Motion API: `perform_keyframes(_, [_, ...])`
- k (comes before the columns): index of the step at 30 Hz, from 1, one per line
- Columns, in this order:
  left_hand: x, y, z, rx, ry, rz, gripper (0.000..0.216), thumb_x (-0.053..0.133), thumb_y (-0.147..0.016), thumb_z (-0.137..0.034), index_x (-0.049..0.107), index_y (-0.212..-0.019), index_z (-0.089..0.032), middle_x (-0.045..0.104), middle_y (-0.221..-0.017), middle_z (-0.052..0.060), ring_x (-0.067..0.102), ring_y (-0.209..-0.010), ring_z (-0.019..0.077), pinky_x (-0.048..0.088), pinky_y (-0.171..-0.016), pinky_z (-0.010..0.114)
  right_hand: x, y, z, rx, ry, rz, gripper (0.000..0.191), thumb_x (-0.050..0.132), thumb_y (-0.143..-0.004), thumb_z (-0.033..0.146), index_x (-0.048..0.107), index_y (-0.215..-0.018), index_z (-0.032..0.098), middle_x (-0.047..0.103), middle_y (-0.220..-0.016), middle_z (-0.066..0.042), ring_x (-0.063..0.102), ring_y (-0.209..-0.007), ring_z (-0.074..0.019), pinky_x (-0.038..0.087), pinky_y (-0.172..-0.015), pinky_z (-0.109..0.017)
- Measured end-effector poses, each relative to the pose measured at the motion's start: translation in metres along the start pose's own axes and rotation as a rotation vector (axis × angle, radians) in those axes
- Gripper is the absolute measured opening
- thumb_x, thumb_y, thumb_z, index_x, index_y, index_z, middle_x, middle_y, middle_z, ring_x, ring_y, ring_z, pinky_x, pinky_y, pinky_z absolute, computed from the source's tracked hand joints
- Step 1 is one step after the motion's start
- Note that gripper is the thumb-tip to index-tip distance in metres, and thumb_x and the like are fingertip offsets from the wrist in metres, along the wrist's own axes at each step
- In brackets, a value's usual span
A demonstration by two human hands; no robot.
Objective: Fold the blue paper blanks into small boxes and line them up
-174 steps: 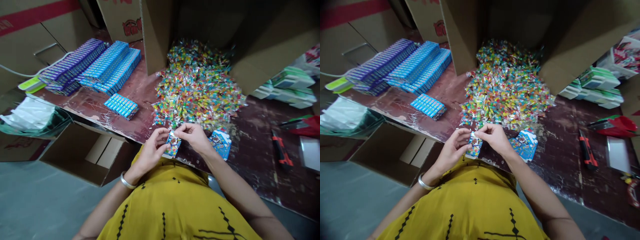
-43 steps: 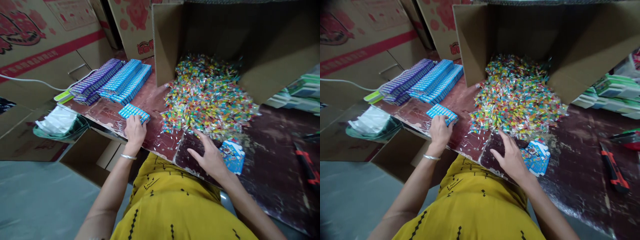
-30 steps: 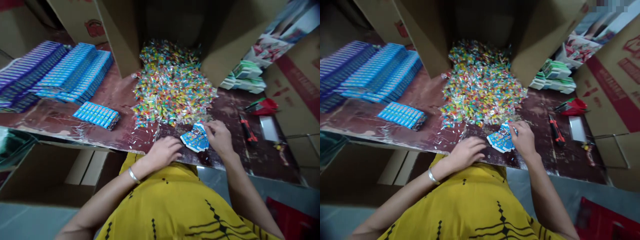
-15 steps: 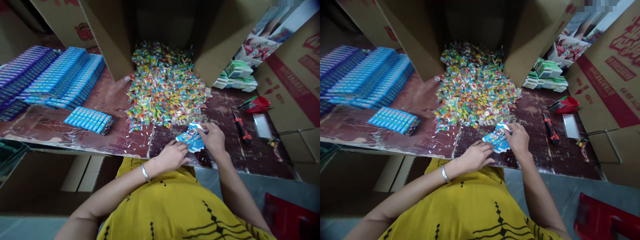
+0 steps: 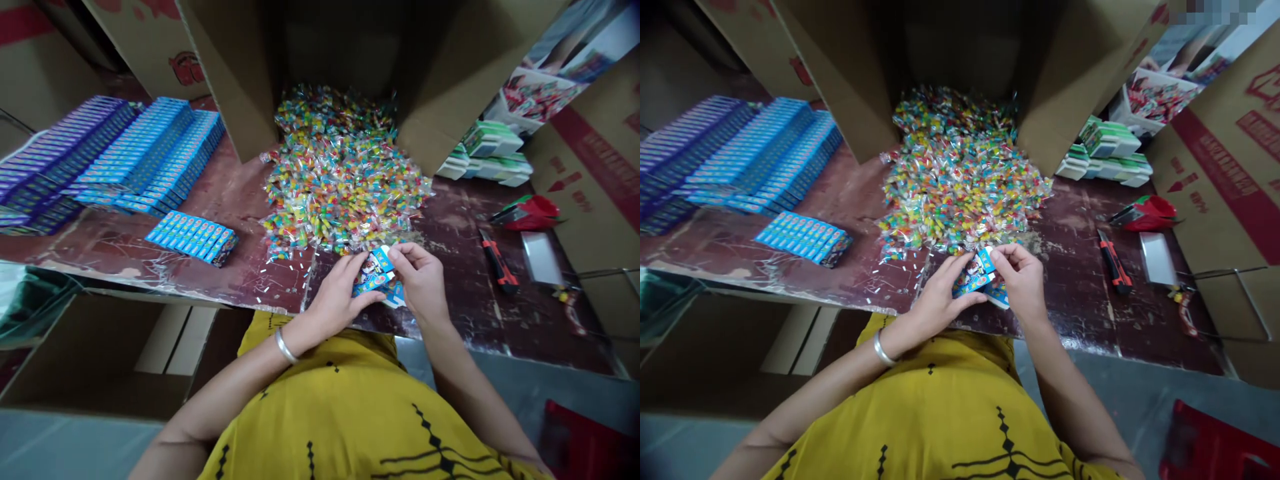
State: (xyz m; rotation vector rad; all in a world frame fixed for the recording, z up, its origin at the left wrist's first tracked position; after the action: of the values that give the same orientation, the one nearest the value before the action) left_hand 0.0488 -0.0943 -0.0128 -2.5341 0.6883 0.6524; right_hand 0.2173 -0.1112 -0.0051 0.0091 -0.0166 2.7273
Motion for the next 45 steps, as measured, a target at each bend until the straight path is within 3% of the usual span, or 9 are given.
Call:
perform_keyframes(8, [-0.018,0.021,0.002,-0.087,0.052,0.021,0.068,0.062,-0.086,-0.040,0.035,-0.145,-0.022,0.050,-0.138,0.014,0.049,-0.127,0.0284,0.039,-0.108,0.047,0.020,0.009,-0.006,0.043,-0.057,0.084,0.016,0.071,-0.080,0.036,0.067,-0.085,0.021,0.060,-0.066,0.002,0.050,-0.050,-0.0108,0.046,-0.045,-0.024])
perform_keyframes(15, [-0.042,0.021,0.006,-0.235,0.787,0.192,0.051,0.058,-0.089,-0.037,0.051,-0.137,-0.018,0.061,-0.130,0.012,0.055,-0.121,0.0287,0.044,-0.103,0.043,0.025,0.022,0.011,-0.057,0.047,0.588,0.032,0.055,-0.093,0.038,0.061,-0.120,0.023,0.064,-0.071,0.001,0.058,-0.057,-0.0123,0.049,-0.051,-0.025])
perform_keyframes(22, [-0.057,0.034,0.014,-0.296,0.840,0.291,0.037,0.063,-0.086,-0.040,0.068,-0.114,-0.016,0.070,-0.100,0.008,0.064,-0.093,0.0214,0.049,-0.084,0.032,0.027,0.011,0.030,0.071,0.265,0.968,0.021,0.069,-0.082,0.038,0.060,-0.087,0.020,0.064,-0.063,0.002,0.060,-0.051,-0.0123,0.049,-0.049,-0.024])
perform_keyframes(24, [-0.056,0.035,0.018,-0.349,0.852,0.200,0.038,0.060,-0.087,-0.041,0.068,-0.113,-0.014,0.070,-0.093,0.007,0.063,-0.082,0.0179,0.049,-0.074,0.028,0.031,0.009,0.029,0.062,0.240,0.886,0.023,0.070,-0.081,0.039,0.061,-0.089,0.020,0.064,-0.062,0.002,0.059,-0.049,-0.0121,0.048,-0.048,-0.023])
perform_keyframes(28, [-0.048,0.035,0.024,-0.418,0.896,-0.108,0.034,0.065,-0.084,-0.037,0.068,-0.111,-0.016,0.070,-0.094,0.005,0.063,-0.084,0.0165,0.050,-0.075,0.026,0.045,0.014,0.016,-0.028,0.115,0.485,0.034,0.075,-0.077,0.036,0.060,-0.105,0.023,0.065,-0.078,0.001,0.062,-0.067,-0.0139,0.050,-0.058,-0.024])
perform_keyframes(32, [-0.037,0.037,0.023,-0.431,0.892,-0.409,0.024,0.070,-0.080,-0.032,0.068,-0.098,-0.015,0.070,-0.092,0.004,0.064,-0.083,0.0154,0.052,-0.080,0.027,0.063,0.024,-0.002,-0.086,0.151,0.353,0.018,0.070,-0.081,0.037,0.062,-0.080,0.021,0.059,-0.072,0.002,0.055,-0.063,-0.0130,0.046,-0.058,-0.025])
perform_keyframes(36, [-0.037,0.041,0.016,-0.376,0.723,-0.589,0.050,0.074,-0.076,-0.027,0.054,-0.121,-0.022,0.066,-0.091,0.001,0.065,-0.080,0.0133,0.053,-0.072,0.024,0.075,0.028,-0.008,-0.123,0.066,0.269,0.024,0.068,-0.083,0.034,0.062,-0.104,0.025,0.059,-0.076,0.002,0.054,-0.066,-0.0137,0.045,-0.060,-0.025])
perform_keyframes(40, [-0.045,0.045,0.014,-0.367,0.615,-0.444,0.054,0.069,-0.082,-0.028,0.049,-0.132,-0.026,0.062,-0.105,0.003,0.063,-0.080,0.0122,0.053,-0.070,0.023,0.080,0.029,-0.010,-0.196,0.060,0.268,0.031,0.065,-0.084,0.031,0.061,-0.115,0.028,0.057,-0.082,0.002,0.054,-0.067,-0.0135,0.045,-0.061,-0.026])
perform_keyframes(45, [-0.053,0.049,0.018,-0.371,0.693,-0.219,0.035,0.064,-0.086,-0.027,0.057,-0.119,-0.020,0.064,-0.104,0.005,0.064,-0.086,0.0149,0.053,-0.076,0.026,0.077,0.027,-0.013,-0.254,0.172,0.311,0.010,0.060,-0.088,0.034,0.063,-0.092,0.025,0.056,-0.077,0.001,0.053,-0.066,-0.0148,0.045,-0.062,-0.028])
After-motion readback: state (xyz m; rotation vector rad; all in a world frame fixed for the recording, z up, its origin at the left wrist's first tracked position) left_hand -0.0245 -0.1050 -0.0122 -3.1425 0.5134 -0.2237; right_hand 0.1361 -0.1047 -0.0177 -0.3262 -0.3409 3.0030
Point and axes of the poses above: each hand's wrist, its own y-axis away from the middle knuckle, its own x-axis out of the palm, z = x × y, the point moved 1 cm from there along -y, towards the middle knuckle
